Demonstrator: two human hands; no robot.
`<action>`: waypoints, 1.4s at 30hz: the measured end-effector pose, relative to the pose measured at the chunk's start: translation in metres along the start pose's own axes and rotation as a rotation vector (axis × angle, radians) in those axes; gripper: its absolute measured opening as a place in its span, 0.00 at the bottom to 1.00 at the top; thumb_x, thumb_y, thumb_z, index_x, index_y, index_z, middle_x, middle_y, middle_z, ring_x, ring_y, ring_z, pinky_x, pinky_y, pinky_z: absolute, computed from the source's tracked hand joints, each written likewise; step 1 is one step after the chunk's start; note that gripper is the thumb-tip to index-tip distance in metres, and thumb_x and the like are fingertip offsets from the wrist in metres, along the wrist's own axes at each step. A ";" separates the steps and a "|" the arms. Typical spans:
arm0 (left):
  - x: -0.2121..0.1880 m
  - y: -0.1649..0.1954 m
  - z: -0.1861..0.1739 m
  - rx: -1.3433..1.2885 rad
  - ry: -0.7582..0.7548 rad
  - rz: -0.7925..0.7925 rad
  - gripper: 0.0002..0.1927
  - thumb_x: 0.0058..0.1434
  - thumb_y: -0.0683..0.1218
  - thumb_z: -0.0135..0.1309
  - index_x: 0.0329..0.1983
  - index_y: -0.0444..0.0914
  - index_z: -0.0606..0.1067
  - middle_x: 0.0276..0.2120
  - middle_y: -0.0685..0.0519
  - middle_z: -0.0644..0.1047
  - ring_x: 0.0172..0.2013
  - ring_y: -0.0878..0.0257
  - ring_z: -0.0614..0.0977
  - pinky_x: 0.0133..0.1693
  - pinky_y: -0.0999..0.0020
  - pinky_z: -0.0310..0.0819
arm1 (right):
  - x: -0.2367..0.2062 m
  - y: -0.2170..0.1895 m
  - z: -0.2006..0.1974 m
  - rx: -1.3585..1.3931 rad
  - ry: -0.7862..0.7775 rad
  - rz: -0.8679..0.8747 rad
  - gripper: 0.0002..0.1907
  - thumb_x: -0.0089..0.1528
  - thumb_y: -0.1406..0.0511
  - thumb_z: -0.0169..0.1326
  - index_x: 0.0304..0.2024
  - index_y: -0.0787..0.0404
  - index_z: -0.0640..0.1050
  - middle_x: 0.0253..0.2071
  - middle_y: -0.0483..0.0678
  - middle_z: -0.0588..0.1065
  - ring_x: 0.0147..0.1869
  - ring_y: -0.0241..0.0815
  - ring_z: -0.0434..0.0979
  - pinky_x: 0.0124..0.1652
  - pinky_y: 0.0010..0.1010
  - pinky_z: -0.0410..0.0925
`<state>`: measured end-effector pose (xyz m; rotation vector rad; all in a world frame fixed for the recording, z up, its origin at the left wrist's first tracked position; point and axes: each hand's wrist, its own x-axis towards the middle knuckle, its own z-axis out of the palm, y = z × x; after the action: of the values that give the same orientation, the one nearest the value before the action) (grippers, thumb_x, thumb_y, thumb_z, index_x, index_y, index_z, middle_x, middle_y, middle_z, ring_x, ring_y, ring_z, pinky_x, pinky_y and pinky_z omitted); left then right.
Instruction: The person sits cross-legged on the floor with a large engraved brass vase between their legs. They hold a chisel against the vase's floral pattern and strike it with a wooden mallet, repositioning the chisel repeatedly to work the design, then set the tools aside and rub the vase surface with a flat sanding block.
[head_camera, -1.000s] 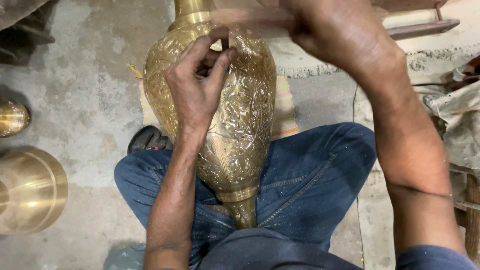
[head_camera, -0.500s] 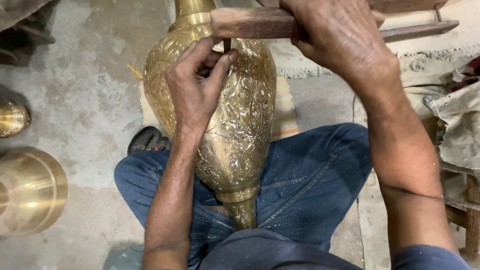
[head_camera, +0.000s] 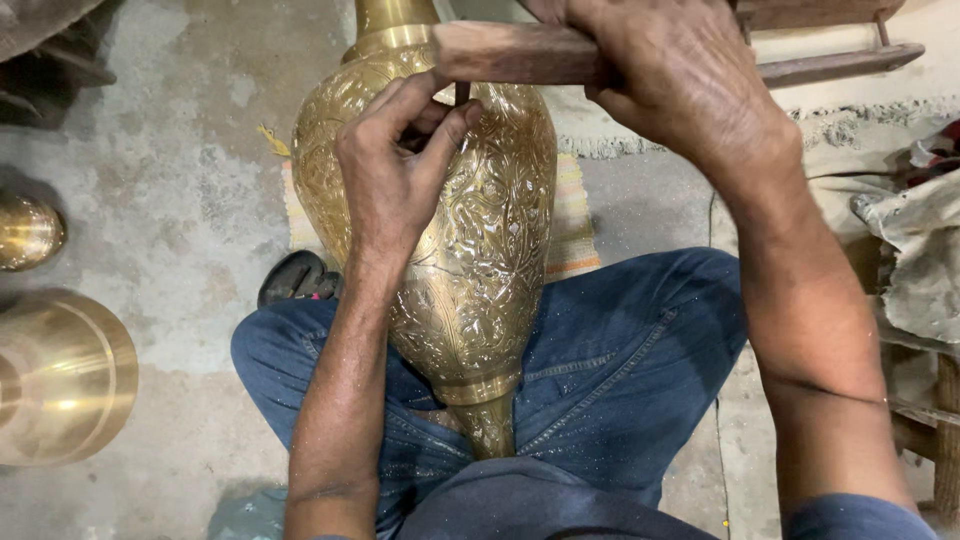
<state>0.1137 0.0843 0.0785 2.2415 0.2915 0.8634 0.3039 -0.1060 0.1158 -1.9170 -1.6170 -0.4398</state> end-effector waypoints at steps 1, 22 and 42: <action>0.001 0.000 -0.001 -0.006 0.002 0.009 0.15 0.67 0.47 0.66 0.55 0.38 0.80 0.36 0.53 0.85 0.34 0.67 0.88 0.37 0.71 0.86 | 0.001 -0.002 -0.002 -0.248 -0.006 -0.157 0.16 0.53 0.70 0.65 0.43 0.63 0.78 0.29 0.50 0.76 0.32 0.49 0.79 0.32 0.44 0.71; 0.002 -0.004 -0.002 -0.041 -0.033 0.017 0.16 0.66 0.46 0.68 0.55 0.39 0.80 0.37 0.54 0.85 0.35 0.67 0.88 0.38 0.71 0.87 | -0.018 0.008 0.009 0.111 -0.047 0.091 0.14 0.63 0.78 0.59 0.51 0.66 0.76 0.37 0.50 0.80 0.40 0.41 0.83 0.38 0.28 0.77; 0.007 0.003 -0.008 -0.043 -0.090 0.018 0.17 0.65 0.45 0.68 0.55 0.39 0.80 0.36 0.55 0.85 0.34 0.68 0.88 0.35 0.73 0.84 | -0.025 -0.003 0.023 0.247 0.168 0.248 0.12 0.66 0.73 0.64 0.48 0.62 0.75 0.36 0.48 0.79 0.38 0.42 0.83 0.40 0.34 0.77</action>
<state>0.1137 0.0895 0.0876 2.2390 0.2094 0.7680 0.2931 -0.1109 0.0838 -1.8106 -1.2451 -0.2762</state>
